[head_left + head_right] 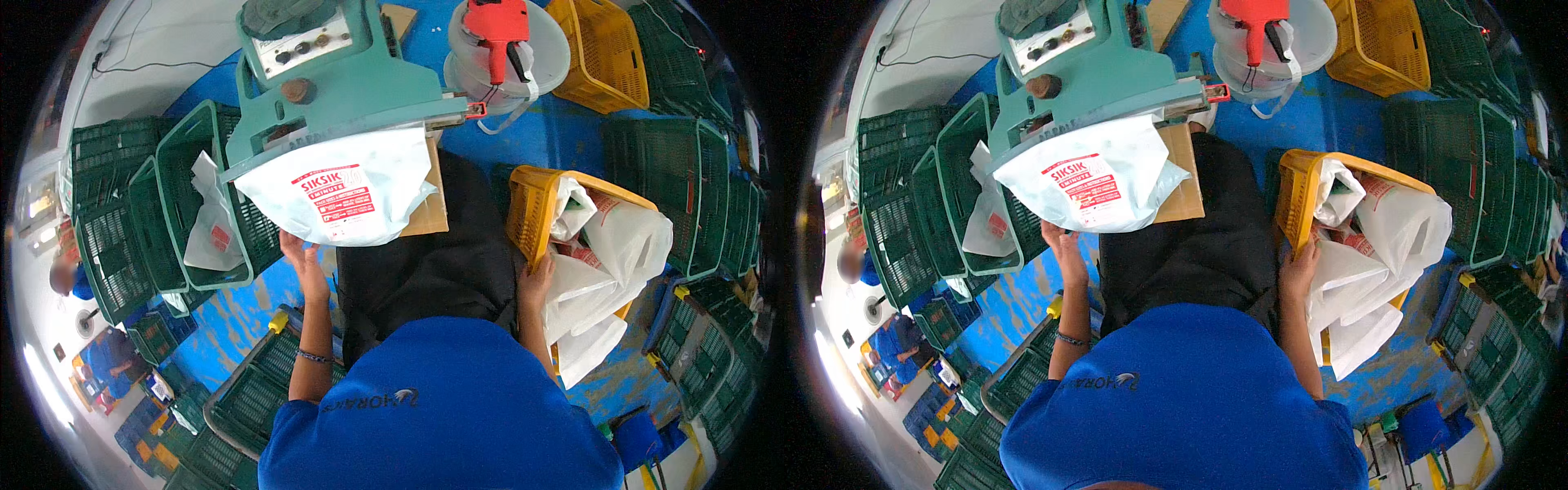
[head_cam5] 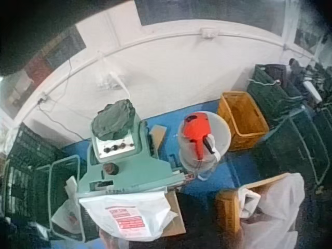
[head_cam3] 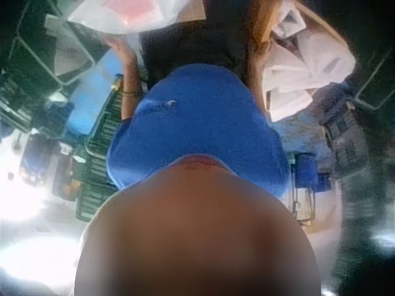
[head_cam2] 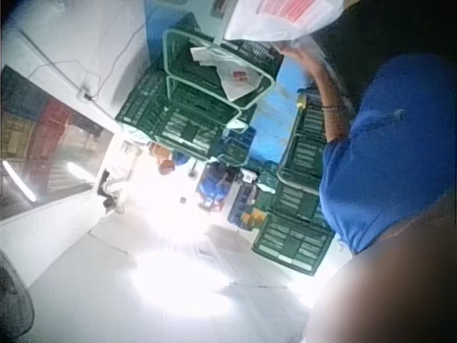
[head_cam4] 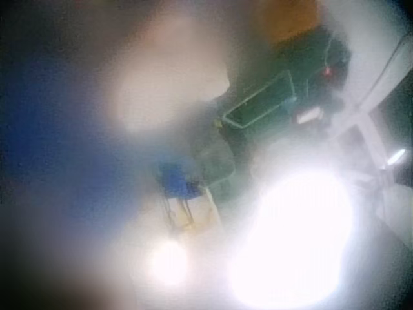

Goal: The person repeatedly places white plastic bags containing items onto a heat-sealing machine, presses the lever to seal the top, and then removes the sealed bags. The sealed bags are placed into a yellow basket. The person also moves the yellow basket to a different location at the end.

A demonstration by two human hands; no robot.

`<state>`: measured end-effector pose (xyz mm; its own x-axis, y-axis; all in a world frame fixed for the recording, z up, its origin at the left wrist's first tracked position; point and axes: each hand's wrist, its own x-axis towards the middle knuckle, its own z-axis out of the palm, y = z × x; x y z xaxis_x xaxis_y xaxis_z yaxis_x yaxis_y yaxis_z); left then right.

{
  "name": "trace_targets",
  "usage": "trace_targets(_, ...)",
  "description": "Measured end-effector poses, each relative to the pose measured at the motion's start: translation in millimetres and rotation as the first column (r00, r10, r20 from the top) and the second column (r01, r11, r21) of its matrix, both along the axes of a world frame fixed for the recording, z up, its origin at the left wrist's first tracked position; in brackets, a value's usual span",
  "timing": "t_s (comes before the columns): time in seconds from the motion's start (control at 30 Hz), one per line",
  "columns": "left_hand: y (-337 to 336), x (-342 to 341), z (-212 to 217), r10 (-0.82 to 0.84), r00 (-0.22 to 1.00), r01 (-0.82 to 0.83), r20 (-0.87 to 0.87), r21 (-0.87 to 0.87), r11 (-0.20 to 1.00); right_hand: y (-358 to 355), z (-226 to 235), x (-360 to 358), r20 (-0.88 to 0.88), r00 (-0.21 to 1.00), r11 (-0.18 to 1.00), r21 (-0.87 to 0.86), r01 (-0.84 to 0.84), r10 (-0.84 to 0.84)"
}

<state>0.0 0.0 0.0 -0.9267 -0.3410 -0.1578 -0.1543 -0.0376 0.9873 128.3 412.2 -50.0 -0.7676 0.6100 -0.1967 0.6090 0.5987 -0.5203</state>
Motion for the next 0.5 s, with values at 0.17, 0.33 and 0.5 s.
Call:
trace_targets(0.17, 5, 7, 6, -0.094, 0.992, 0.095, 0.085, -0.009, 0.995, 5, 9, 36, 0.124, 0.990, 0.997, 0.040, -0.069, 0.064)
trace_targets(0.33, 4, -18, -9, -0.126, 0.987, 0.104, 0.102, 0.196, 0.975, 1, 15, 7, -0.002, 0.957, 0.905, 0.326, -0.273, 0.290)
trace_targets(0.5, 3, 2, -12, -0.201, 0.967, 0.182, 0.158, 0.128, 0.975, -13, 80, -54, -0.355, 0.907, 0.879, -0.476, 0.034, -0.227)
